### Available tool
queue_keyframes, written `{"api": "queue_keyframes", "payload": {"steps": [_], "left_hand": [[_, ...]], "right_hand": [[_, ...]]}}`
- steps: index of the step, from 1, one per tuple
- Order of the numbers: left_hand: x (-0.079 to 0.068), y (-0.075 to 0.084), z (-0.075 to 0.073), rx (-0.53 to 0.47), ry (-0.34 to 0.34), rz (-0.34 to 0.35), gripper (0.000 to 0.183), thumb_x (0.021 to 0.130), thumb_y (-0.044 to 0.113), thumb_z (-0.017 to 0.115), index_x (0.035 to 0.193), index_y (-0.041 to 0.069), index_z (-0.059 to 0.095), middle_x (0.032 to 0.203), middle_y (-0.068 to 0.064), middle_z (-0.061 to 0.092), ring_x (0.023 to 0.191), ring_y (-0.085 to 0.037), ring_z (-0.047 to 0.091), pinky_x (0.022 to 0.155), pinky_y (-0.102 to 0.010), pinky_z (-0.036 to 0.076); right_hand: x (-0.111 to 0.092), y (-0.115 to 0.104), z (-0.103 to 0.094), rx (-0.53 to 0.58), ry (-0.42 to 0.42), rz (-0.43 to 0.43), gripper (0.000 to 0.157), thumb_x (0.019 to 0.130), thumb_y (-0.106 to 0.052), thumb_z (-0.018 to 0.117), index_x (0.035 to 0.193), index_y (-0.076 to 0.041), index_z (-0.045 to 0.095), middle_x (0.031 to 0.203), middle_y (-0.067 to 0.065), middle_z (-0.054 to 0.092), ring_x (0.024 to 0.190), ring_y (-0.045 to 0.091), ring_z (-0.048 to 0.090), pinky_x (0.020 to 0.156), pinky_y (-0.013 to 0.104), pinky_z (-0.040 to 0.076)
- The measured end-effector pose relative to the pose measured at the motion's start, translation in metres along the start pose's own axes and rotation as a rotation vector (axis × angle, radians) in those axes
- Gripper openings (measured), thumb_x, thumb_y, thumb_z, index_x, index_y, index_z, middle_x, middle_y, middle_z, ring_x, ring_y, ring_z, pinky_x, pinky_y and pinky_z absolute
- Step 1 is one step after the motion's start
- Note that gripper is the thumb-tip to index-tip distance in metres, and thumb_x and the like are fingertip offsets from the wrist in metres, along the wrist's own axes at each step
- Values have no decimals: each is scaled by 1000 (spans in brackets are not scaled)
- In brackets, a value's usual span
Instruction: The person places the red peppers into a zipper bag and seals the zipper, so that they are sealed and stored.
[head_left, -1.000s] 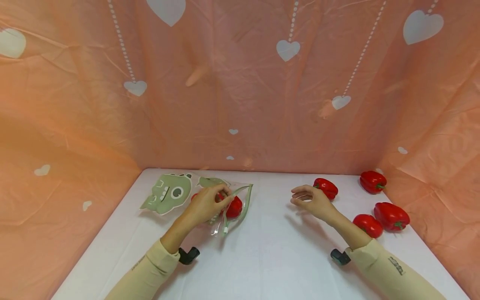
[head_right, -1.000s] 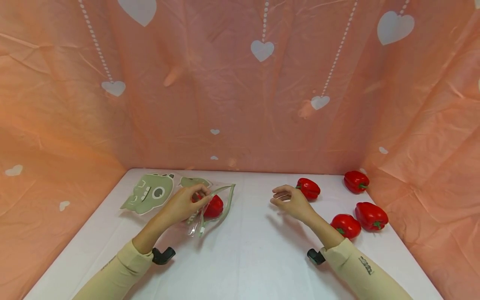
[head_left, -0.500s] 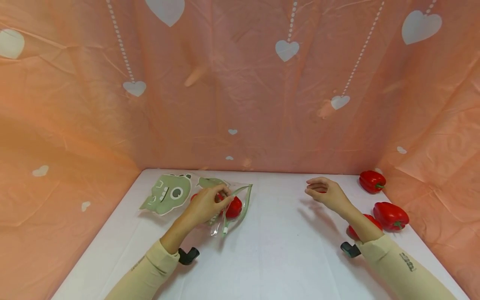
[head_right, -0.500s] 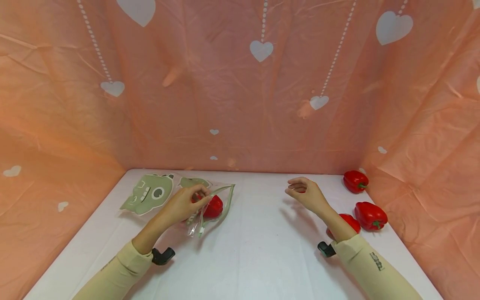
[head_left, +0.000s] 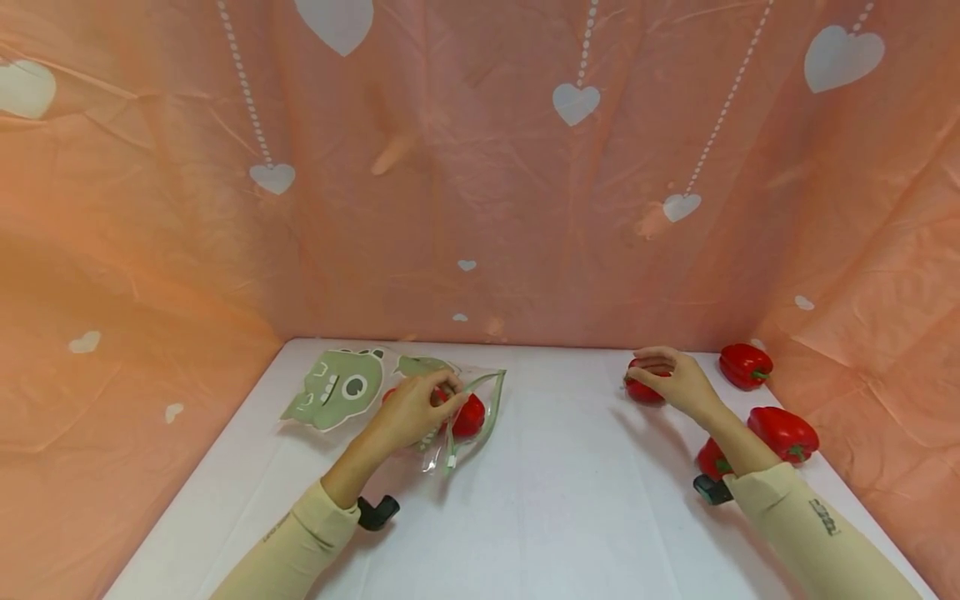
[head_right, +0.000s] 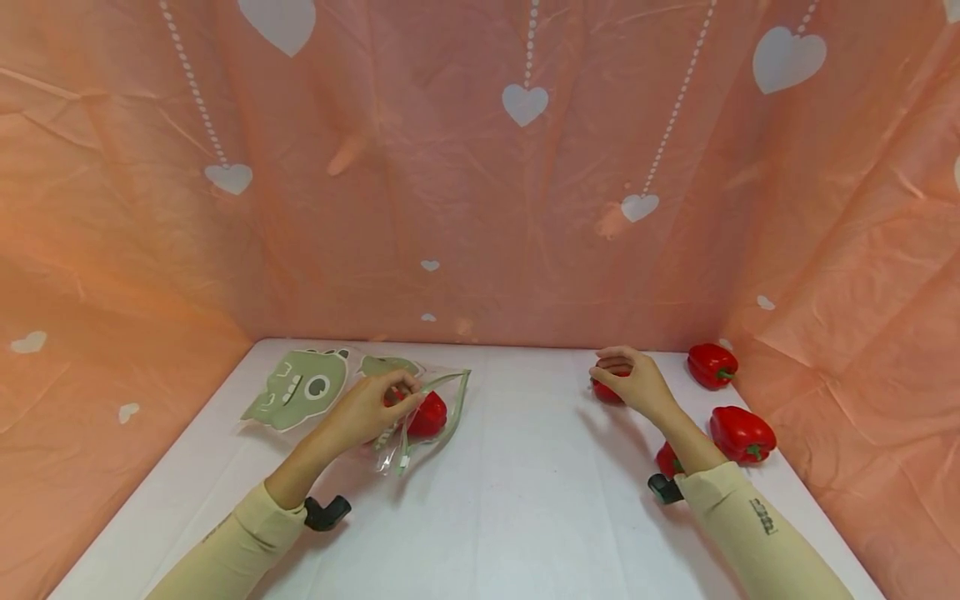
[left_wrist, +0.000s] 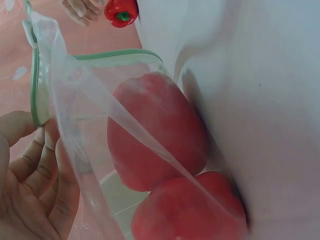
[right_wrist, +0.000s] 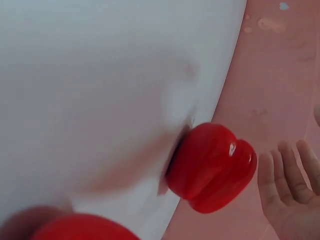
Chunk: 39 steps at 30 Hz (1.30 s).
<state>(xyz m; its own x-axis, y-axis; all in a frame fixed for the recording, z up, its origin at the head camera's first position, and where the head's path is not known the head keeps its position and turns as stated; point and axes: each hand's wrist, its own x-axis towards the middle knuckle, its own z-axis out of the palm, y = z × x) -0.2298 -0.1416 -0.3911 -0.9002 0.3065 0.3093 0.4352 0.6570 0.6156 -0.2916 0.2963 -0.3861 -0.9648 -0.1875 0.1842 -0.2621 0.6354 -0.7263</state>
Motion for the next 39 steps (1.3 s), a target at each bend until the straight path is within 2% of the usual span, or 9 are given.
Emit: {"api": "queue_keyframes", "payload": {"steps": [3, 6, 12, 19, 22, 30, 39], "left_hand": [[0, 0, 0, 0, 0, -1, 6, 101, 24, 76, 102, 20, 73, 89, 11, 72, 75, -7, 61, 70, -31, 51], [0, 1, -1, 6, 2, -6, 6, 101, 25, 76, 102, 20, 73, 88, 12, 72, 76, -6, 61, 70, -32, 51], [0, 1, -1, 16, 3, -9, 6, 101, 26, 76, 102, 21, 73, 89, 12, 72, 77, -6, 62, 71, -32, 51], [0, 2, -2, 14, 0, -1, 6, 101, 26, 76, 102, 20, 73, 89, 12, 72, 78, -7, 62, 72, -32, 52], [-1, 2, -2, 10, 3, 0, 6, 101, 26, 76, 102, 20, 73, 89, 12, 73, 78, -7, 62, 73, -32, 51], [-1, 2, -2, 2, -1, -5, 6, 101, 24, 77, 102, 20, 73, 90, 11, 73, 79, -8, 63, 73, -33, 52], [-2, 1, -2, 6, 0, -9, 6, 100, 25, 77, 101, 20, 72, 90, 11, 73, 79, -8, 63, 72, -33, 53]], "right_hand": [[1, 0, -4, -28, -3, 16, 46, 105, -26, 72, 142, 0, 60, 135, 27, 67, 127, 46, 61, 92, 35, 61], [3, 0, -7, -35, -6, 39, 49, 106, -27, 71, 144, 2, 57, 140, 31, 61, 130, 50, 55, 93, 51, 61], [7, 7, -9, -72, 4, 64, 54, 105, -27, 73, 145, 4, 55, 144, 34, 56, 133, 53, 52, 95, 54, 60], [11, 15, -13, -140, 32, 29, 57, 102, -26, 75, 144, 8, 55, 142, 36, 57, 131, 55, 53, 100, 61, 56], [13, 17, -16, -162, -10, 46, 64, 102, -28, 76, 147, 10, 51, 145, 38, 54, 133, 56, 50, 103, 63, 53], [15, 24, -20, -181, -164, 178, 83, 101, -32, 77, 157, 11, 34, 156, 42, 38, 143, 61, 36, 110, 69, 44], [16, 29, -20, -196, -225, 238, 93, 99, -31, 78, 159, 14, 24, 156, 45, 33, 142, 62, 35, 110, 69, 44]]}}
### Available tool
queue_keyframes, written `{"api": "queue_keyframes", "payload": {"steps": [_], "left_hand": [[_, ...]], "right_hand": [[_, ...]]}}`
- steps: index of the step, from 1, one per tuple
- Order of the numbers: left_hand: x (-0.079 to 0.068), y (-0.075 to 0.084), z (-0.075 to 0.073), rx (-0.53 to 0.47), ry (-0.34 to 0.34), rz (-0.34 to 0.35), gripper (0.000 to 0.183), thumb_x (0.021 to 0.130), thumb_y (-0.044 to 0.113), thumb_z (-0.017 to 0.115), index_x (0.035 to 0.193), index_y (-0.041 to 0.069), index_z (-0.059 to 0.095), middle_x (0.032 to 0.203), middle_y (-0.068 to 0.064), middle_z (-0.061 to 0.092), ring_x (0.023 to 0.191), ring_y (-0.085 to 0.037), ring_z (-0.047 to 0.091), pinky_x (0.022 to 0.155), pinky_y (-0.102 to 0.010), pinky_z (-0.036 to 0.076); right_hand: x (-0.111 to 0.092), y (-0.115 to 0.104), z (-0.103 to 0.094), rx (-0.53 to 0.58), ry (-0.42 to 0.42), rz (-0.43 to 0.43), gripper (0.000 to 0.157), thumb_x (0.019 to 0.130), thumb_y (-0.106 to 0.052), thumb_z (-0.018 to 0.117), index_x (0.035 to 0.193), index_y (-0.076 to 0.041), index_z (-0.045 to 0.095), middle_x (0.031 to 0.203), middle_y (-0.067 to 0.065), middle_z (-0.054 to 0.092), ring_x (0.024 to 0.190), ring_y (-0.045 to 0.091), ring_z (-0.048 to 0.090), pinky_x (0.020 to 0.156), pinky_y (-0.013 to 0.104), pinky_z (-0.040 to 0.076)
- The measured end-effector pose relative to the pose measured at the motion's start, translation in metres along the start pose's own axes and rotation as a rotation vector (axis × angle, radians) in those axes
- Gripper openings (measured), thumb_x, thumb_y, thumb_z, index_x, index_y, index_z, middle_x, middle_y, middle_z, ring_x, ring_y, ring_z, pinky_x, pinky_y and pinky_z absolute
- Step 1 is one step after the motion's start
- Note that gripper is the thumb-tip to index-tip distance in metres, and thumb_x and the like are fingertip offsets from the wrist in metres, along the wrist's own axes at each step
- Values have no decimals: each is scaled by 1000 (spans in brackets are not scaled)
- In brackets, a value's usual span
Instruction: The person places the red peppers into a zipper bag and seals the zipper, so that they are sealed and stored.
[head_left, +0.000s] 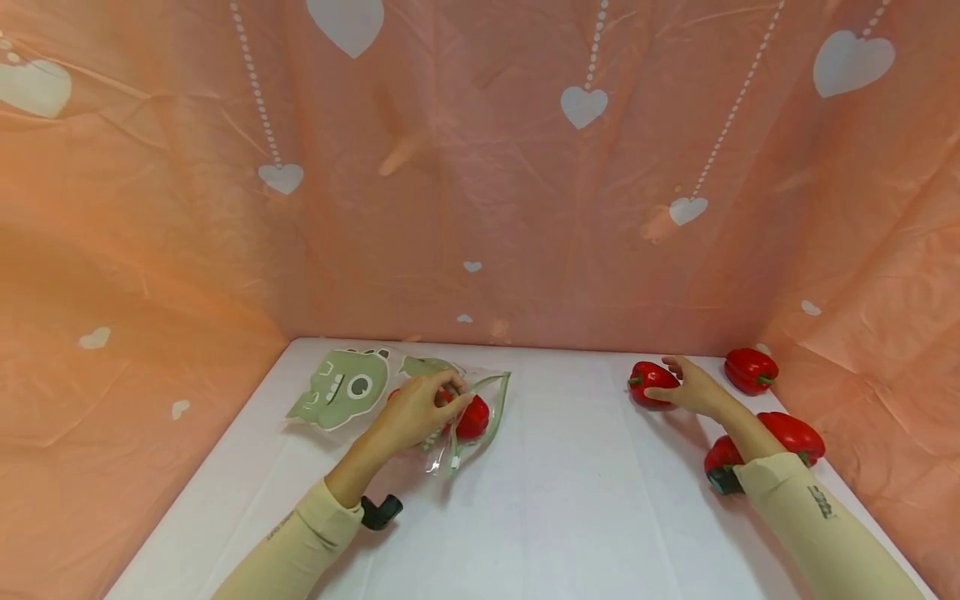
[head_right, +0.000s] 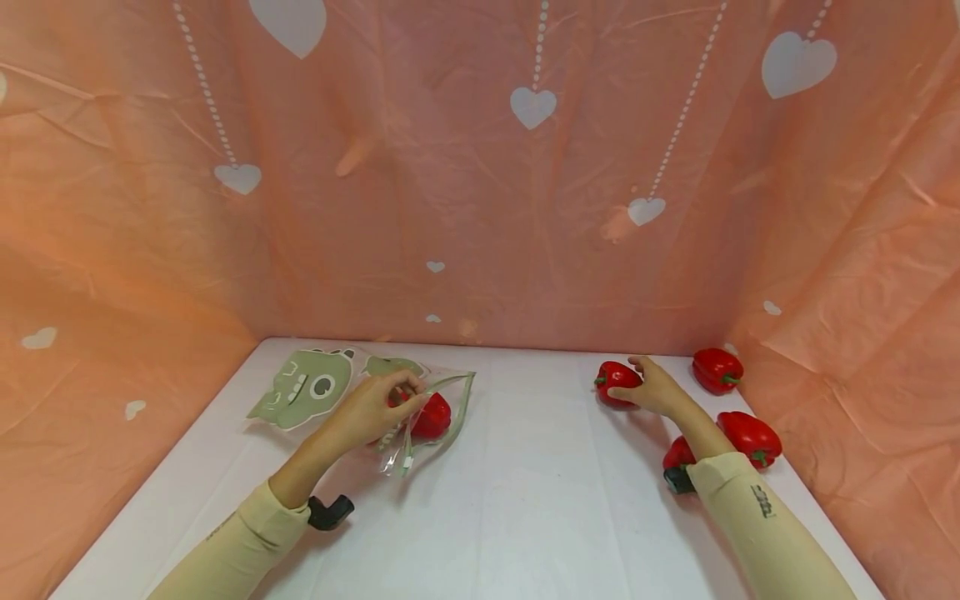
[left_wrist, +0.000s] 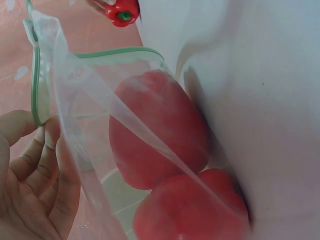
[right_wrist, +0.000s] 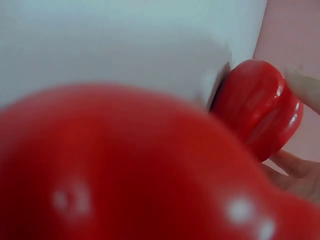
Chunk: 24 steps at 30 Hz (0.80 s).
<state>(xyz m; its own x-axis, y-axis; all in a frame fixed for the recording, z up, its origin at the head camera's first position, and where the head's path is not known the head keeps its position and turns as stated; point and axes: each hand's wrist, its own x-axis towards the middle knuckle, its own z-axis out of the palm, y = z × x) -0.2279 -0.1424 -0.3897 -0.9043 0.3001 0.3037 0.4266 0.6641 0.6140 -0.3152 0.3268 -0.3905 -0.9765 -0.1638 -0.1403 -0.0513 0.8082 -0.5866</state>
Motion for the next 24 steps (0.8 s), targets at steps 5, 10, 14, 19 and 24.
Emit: {"api": "queue_keyframes", "payload": {"steps": [5, 10, 14, 19, 24], "left_hand": [[0, 0, 1, -3, -3, 4, 7, 100, 24, 77, 101, 21, 72, 89, 11, 73, 78, -7, 63, 72, -32, 53], [0, 0, 1, 10, -1, -6, 6, 100, 25, 77, 101, 22, 72, 89, 12, 73, 79, -7, 64, 70, -33, 52], [1, 0, 1, 32, 3, -11, 5, 101, 26, 76, 101, 24, 71, 90, 14, 72, 81, -6, 65, 70, -33, 52], [1, 0, 1, 31, 2, -14, 5, 101, 26, 76, 101, 24, 71, 90, 14, 72, 81, -6, 65, 70, -33, 52], [0, 1, 2, 20, -6, -18, 5, 101, 26, 76, 101, 24, 72, 91, 14, 72, 81, -6, 64, 70, -33, 52]], "right_hand": [[2, 3, 1, -3, -27, 35, 96, 99, -34, 79, 159, 14, 22, 155, 44, 34, 140, 61, 37, 110, 67, 46], [0, 3, 1, -24, -23, 15, 90, 99, -30, 78, 157, 16, 26, 151, 45, 38, 136, 61, 41, 109, 68, 46], [-2, 3, -1, -32, -20, 1, 86, 99, -24, 78, 156, 17, 28, 149, 45, 41, 134, 60, 43, 109, 68, 46], [-3, 3, -2, -44, -21, -5, 79, 100, -18, 75, 154, 18, 31, 144, 44, 47, 131, 59, 47, 107, 64, 50], [-4, 2, -3, -67, -17, 24, 75, 100, -18, 75, 149, 21, 35, 138, 42, 52, 125, 55, 52, 105, 62, 52]]}}
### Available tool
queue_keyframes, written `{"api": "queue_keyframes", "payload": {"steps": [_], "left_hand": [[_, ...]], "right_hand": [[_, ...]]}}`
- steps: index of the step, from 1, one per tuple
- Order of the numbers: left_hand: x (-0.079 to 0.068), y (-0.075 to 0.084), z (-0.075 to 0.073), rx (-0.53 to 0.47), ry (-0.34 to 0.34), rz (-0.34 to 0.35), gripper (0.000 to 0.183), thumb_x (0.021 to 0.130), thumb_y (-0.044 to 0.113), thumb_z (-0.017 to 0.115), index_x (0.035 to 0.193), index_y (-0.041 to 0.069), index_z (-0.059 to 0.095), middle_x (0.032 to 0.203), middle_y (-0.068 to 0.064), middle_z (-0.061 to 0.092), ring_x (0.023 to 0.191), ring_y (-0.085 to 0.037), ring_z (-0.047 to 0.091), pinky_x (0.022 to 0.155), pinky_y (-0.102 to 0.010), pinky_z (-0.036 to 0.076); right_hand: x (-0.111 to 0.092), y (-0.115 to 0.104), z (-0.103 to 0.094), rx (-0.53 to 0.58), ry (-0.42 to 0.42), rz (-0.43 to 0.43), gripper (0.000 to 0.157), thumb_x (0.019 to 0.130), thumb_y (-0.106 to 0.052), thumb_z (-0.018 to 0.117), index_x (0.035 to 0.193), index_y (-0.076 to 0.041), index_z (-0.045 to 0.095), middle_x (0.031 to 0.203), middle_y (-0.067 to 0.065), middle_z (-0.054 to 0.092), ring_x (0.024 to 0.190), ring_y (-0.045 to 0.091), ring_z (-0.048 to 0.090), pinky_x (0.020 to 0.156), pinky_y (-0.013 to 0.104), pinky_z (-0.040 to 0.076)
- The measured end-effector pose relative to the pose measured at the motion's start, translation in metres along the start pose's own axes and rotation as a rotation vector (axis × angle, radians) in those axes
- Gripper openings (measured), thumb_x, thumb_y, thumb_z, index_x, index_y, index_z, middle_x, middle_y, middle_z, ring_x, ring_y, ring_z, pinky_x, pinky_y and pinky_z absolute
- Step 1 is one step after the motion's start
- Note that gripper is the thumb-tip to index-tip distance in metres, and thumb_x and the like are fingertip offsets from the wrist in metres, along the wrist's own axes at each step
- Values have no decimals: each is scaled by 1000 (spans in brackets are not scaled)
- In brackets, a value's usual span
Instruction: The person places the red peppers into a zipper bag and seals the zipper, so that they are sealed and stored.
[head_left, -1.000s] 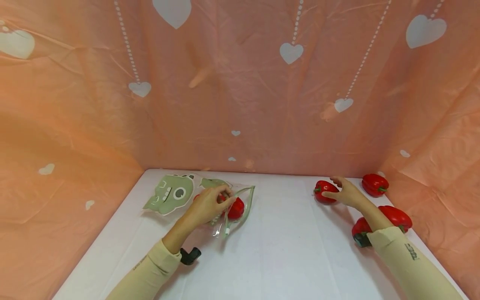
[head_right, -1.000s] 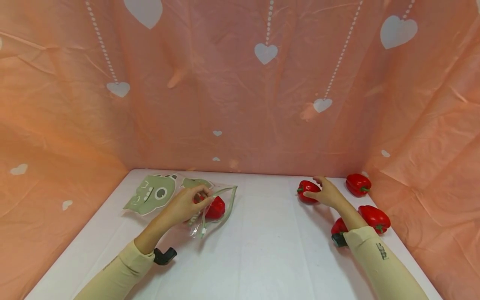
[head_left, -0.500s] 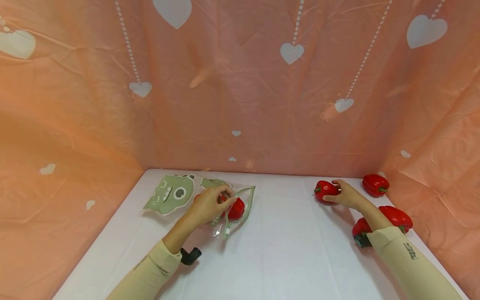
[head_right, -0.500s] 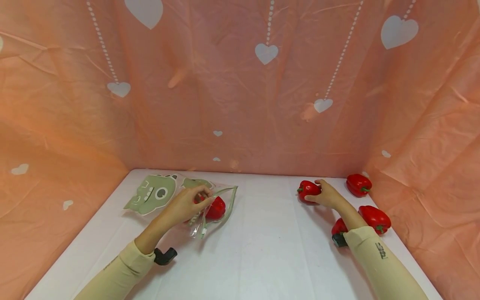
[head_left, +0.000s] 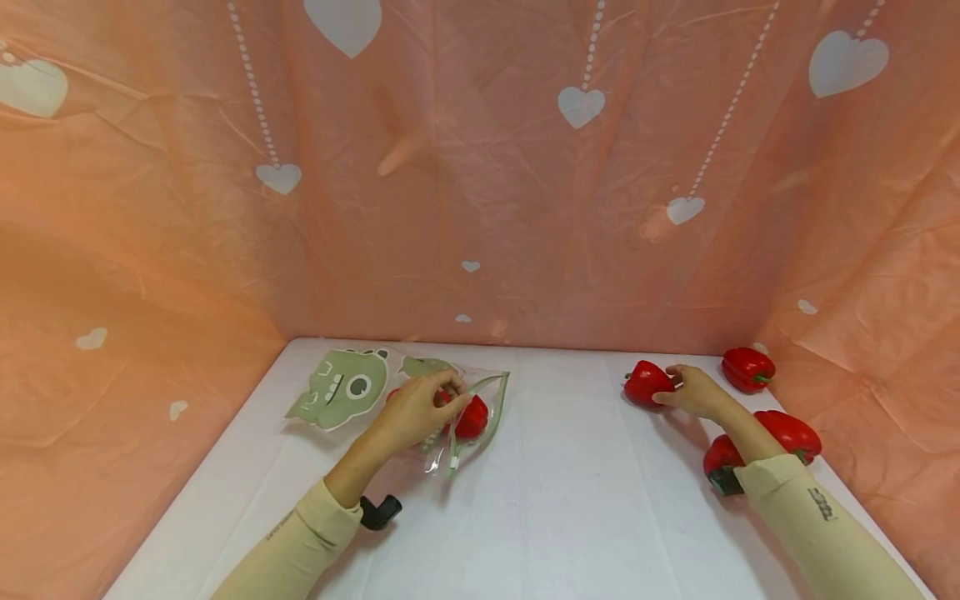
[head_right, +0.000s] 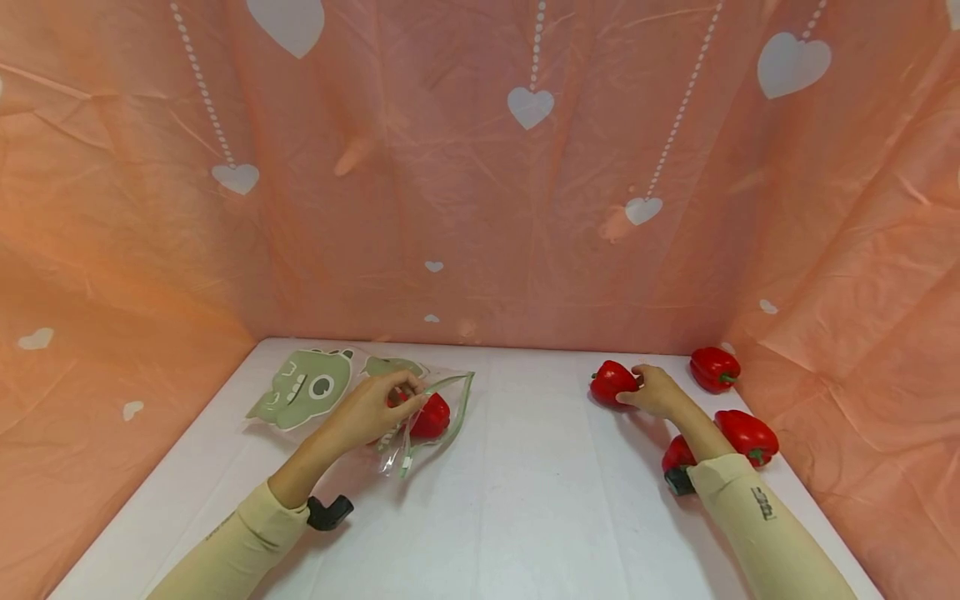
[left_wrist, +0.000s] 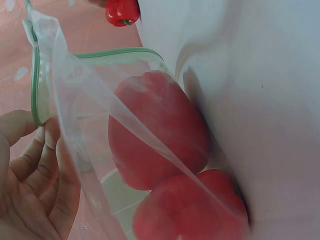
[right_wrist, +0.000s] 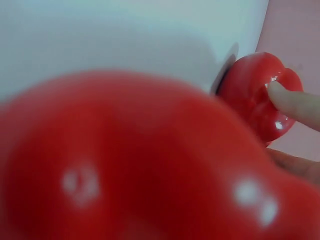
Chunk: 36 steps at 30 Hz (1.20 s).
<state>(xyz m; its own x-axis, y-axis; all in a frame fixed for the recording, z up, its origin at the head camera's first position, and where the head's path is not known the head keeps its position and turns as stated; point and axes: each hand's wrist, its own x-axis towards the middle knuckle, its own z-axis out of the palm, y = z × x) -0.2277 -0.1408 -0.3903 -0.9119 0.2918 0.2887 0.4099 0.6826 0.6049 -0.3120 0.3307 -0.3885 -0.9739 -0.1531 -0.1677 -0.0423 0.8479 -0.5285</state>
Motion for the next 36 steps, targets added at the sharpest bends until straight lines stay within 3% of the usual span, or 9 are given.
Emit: {"api": "queue_keyframes", "payload": {"steps": [7, 12, 17, 36], "left_hand": [[0, 0, 0, 1, 1, 3, 5, 101, 26, 76, 100, 24, 71, 91, 13, 73, 81, -7, 65, 71, -34, 53], [0, -1, 0, 1, 2, 9, 6, 101, 25, 77, 101, 23, 71, 90, 13, 73, 80, -6, 64, 71, -33, 52], [0, -1, 1, -8, 2, 16, 6, 100, 25, 77, 101, 22, 71, 90, 13, 72, 78, -6, 63, 72, -33, 52], [0, 1, 1, -18, -12, 24, 6, 101, 25, 77, 101, 22, 71, 89, 13, 72, 78, -6, 63, 73, -32, 52]], "right_hand": [[1, -5, 2, 15, 0, 58, 78, 97, -24, 80, 147, 19, 39, 136, 39, 54, 122, 53, 54, 101, 58, 55], [-1, -7, 7, 63, 7, 61, 78, 95, -25, 82, 146, 14, 38, 136, 39, 52, 122, 52, 54, 93, 50, 61], [-1, -12, 13, 76, 19, 51, 75, 95, -23, 82, 146, 13, 39, 138, 40, 52, 124, 53, 55, 93, 50, 61], [-13, -56, 53, 168, 24, -115, 71, 91, -20, 86, 142, 10, 48, 134, 34, 59, 104, 37, 68, 76, 41, 65]]}}
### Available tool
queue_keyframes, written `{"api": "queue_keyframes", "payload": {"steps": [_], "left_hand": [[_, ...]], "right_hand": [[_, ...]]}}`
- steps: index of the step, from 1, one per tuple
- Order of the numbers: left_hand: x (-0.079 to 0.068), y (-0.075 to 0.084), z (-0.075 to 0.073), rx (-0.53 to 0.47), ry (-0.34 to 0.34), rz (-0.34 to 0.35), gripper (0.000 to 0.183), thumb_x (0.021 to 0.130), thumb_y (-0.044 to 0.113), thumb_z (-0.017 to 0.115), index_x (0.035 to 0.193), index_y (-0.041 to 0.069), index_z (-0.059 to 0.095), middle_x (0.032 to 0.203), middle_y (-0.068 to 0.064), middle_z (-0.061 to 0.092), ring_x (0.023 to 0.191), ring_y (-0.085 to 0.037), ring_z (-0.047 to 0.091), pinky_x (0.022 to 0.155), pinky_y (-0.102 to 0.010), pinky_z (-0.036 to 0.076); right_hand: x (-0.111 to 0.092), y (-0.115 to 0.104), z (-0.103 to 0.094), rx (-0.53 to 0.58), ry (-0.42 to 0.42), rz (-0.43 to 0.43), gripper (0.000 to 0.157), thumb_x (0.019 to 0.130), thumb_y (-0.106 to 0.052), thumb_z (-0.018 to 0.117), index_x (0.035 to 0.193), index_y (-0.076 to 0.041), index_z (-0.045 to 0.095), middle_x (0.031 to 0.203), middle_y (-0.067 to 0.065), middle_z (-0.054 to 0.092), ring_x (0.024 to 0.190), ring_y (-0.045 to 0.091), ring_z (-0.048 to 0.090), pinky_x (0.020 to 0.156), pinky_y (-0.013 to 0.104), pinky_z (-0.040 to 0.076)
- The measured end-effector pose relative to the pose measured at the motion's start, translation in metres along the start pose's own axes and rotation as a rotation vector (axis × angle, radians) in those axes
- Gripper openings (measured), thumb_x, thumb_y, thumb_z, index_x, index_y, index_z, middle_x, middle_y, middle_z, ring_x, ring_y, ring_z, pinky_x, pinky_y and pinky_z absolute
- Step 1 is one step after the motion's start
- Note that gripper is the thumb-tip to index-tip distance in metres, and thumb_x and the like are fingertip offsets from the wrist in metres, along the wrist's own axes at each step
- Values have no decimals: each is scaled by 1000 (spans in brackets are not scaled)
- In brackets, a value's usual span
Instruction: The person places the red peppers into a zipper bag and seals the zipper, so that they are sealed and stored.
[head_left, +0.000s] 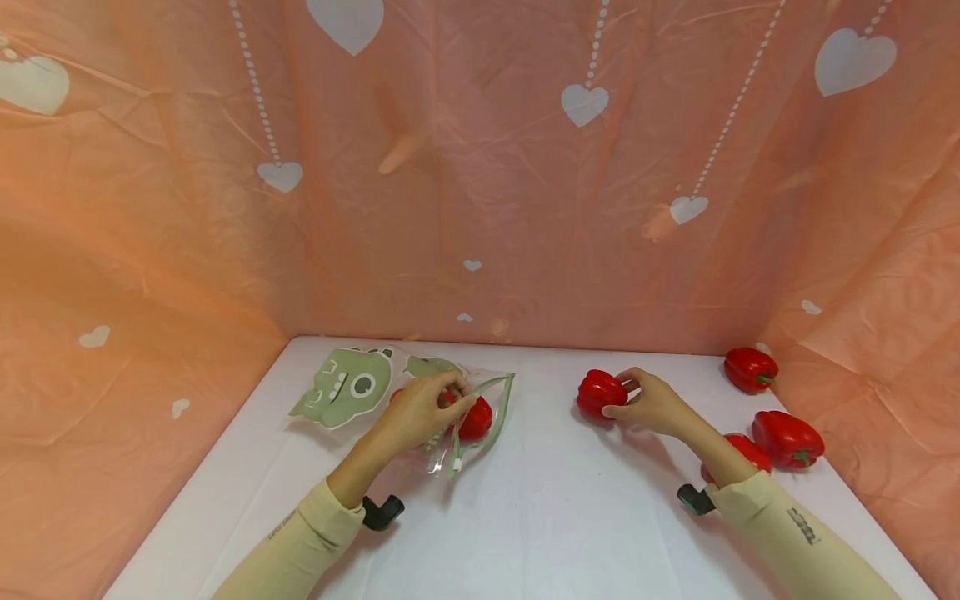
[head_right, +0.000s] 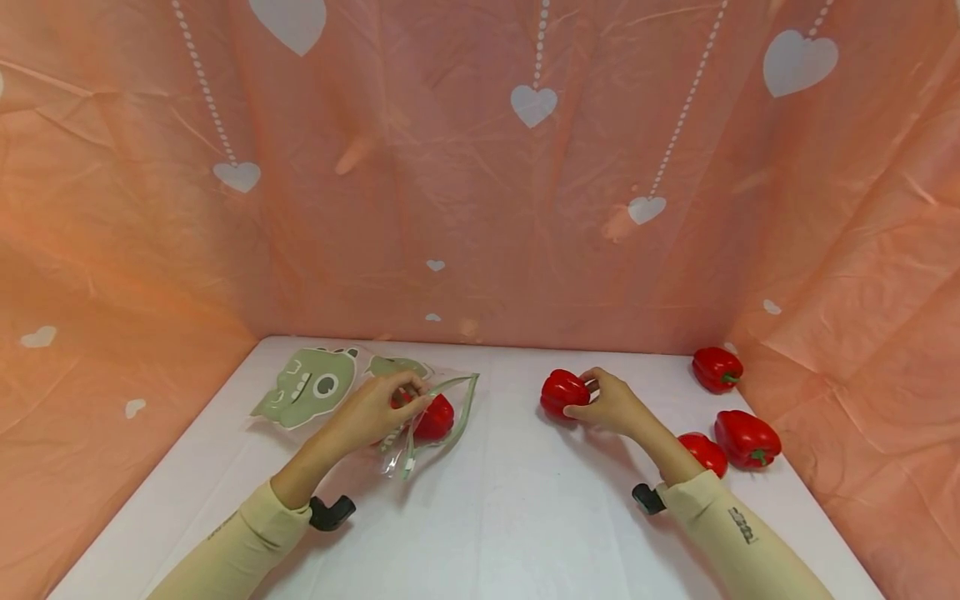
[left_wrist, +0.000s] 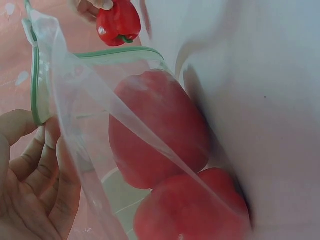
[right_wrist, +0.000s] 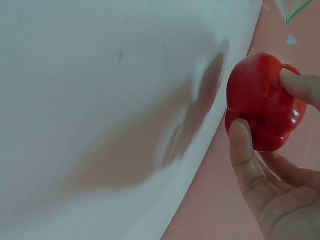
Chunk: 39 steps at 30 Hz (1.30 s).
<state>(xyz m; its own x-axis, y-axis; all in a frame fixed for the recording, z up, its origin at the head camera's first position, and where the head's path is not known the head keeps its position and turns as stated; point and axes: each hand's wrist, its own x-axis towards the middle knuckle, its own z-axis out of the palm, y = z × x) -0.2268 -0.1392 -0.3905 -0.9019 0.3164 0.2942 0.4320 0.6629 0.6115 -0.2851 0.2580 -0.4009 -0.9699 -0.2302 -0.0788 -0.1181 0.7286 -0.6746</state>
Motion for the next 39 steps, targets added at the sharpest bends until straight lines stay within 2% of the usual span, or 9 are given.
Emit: {"api": "queue_keyframes", "payload": {"steps": [12, 20, 28, 39], "left_hand": [[0, 1, 1, 5, -3, 7, 6, 100, 24, 77, 101, 22, 71, 88, 13, 72, 77, -5, 62, 73, -32, 52], [0, 3, 1, 11, -3, 5, 6, 100, 25, 76, 101, 22, 71, 87, 13, 71, 75, -4, 61, 72, -32, 51], [0, 3, 3, 5, -19, 1, 6, 101, 26, 76, 102, 22, 72, 87, 14, 71, 75, -5, 61, 71, -32, 52], [2, 6, 4, -4, -20, 9, 6, 101, 24, 76, 102, 21, 72, 87, 13, 71, 76, -6, 62, 72, -32, 52]], "right_hand": [[-8, -22, 28, 55, 46, -153, 66, 88, -19, 89, 138, 8, 54, 125, 26, 65, 96, 30, 73, 77, 37, 64], [-12, -37, 50, 85, 13, -152, 67, 87, -22, 90, 140, 3, 56, 124, 19, 65, 91, 23, 74, 76, 35, 63], [-15, -48, 71, 145, -37, -199, 63, 86, -17, 91, 136, 3, 59, 120, 16, 66, 87, 20, 74, 73, 34, 63], [-15, -61, 87, 179, -89, -240, 64, 87, -18, 90, 138, 3, 59, 122, 16, 65, 87, 20, 74, 73, 33, 63]]}}
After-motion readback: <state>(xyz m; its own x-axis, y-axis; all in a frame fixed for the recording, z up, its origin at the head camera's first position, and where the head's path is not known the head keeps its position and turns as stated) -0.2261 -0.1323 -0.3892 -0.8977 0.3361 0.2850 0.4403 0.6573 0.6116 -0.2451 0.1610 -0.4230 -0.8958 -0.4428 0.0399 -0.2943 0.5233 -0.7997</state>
